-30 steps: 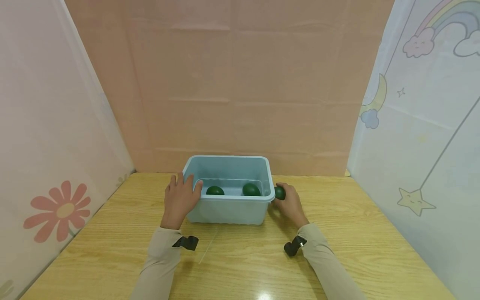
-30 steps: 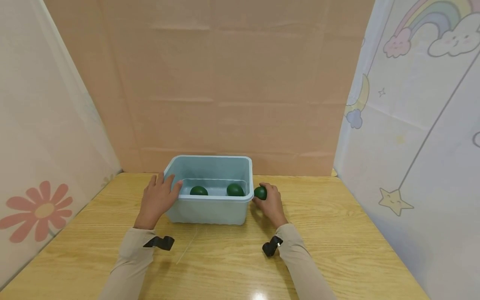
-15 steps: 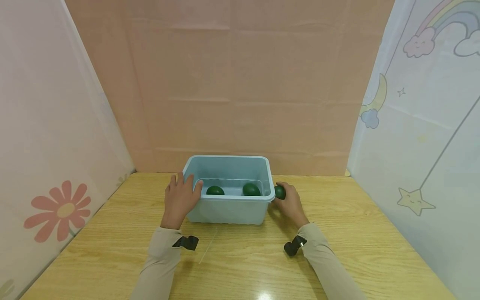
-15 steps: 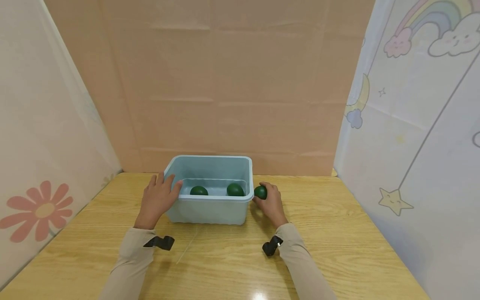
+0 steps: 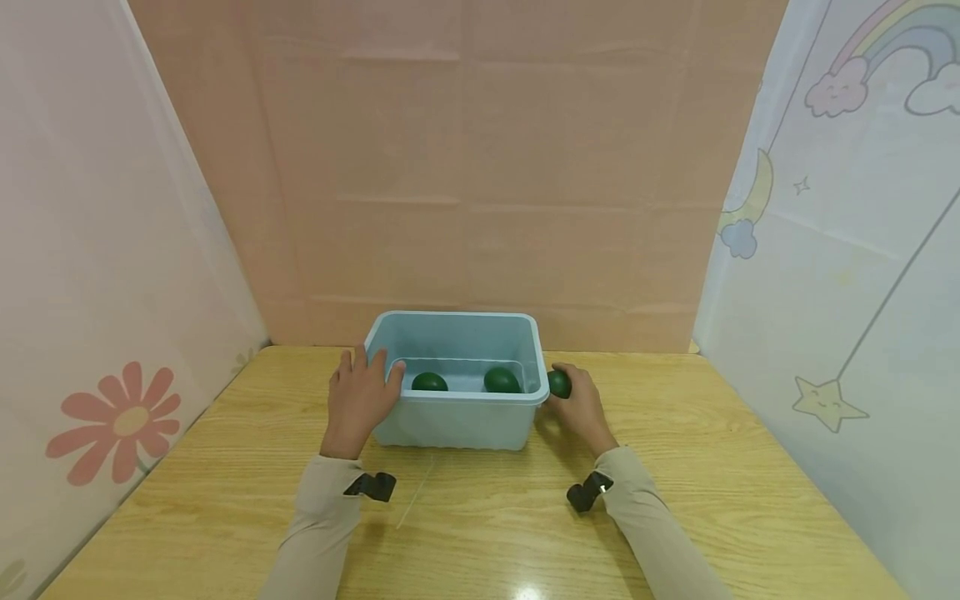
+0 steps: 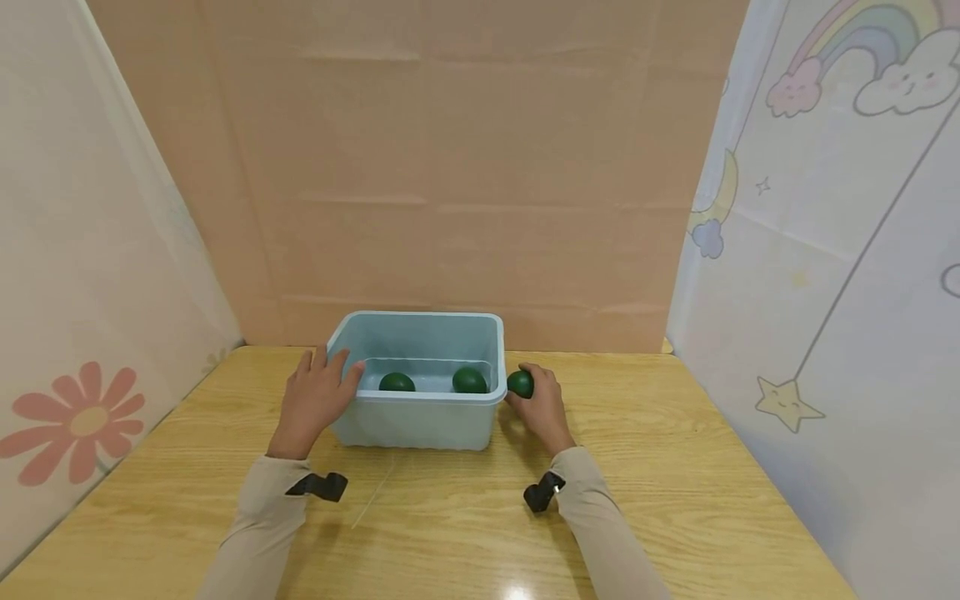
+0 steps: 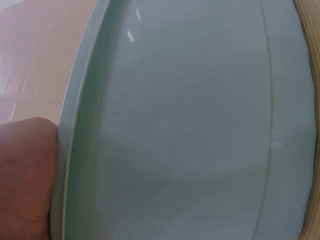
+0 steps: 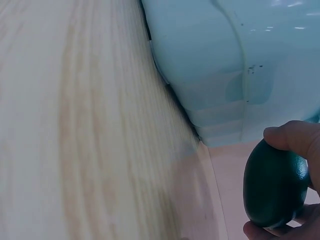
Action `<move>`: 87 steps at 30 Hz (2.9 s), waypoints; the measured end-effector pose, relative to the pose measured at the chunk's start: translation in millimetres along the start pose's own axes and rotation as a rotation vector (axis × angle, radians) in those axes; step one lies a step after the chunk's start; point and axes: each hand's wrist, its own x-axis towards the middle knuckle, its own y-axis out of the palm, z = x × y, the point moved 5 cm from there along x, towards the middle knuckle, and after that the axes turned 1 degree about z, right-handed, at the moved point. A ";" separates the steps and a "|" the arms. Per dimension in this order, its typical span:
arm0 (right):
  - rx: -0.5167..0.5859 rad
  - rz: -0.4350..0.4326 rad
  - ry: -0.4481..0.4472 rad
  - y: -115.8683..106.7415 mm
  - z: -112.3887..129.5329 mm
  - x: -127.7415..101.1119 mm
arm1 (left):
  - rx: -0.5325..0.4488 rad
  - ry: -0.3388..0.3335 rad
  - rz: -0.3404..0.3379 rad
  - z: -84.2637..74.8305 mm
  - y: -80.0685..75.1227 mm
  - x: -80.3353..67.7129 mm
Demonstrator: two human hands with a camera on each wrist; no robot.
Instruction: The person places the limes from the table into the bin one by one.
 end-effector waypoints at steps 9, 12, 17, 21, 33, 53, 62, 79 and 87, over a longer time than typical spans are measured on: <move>0.009 0.000 -0.002 -0.7 1.0 0.5 | -0.001 0.006 -0.006 0.0 0.0 -0.3; 0.011 -0.001 0.001 -0.4 0.8 0.6 | 0.000 0.004 -0.005 -0.3 0.0 -0.7; -0.002 -0.009 0.000 -0.1 0.9 0.9 | 0.003 0.003 -0.006 -0.7 -0.1 -1.5; -0.005 -0.023 -0.011 -0.4 1.9 0.2 | 0.005 0.008 -0.012 -1.4 -0.7 -1.6; 0.007 -0.012 0.003 0.4 1.5 0.9 | 0.006 0.011 -0.016 -0.1 -0.1 -0.9; 0.016 -0.014 0.011 -0.8 5.3 -0.6 | 0.003 0.018 -0.017 0.4 -0.2 -0.6; 0.022 -0.019 0.012 -1.6 7.2 -0.9 | 0.018 0.016 -0.019 1.2 0.4 0.7; 0.013 -0.028 0.006 -2.2 6.6 -0.4 | 0.016 0.008 -0.022 1.2 1.6 1.8; 0.004 -0.040 -0.002 -3.3 8.4 -1.6 | 0.022 0.007 -0.018 -0.5 1.0 1.7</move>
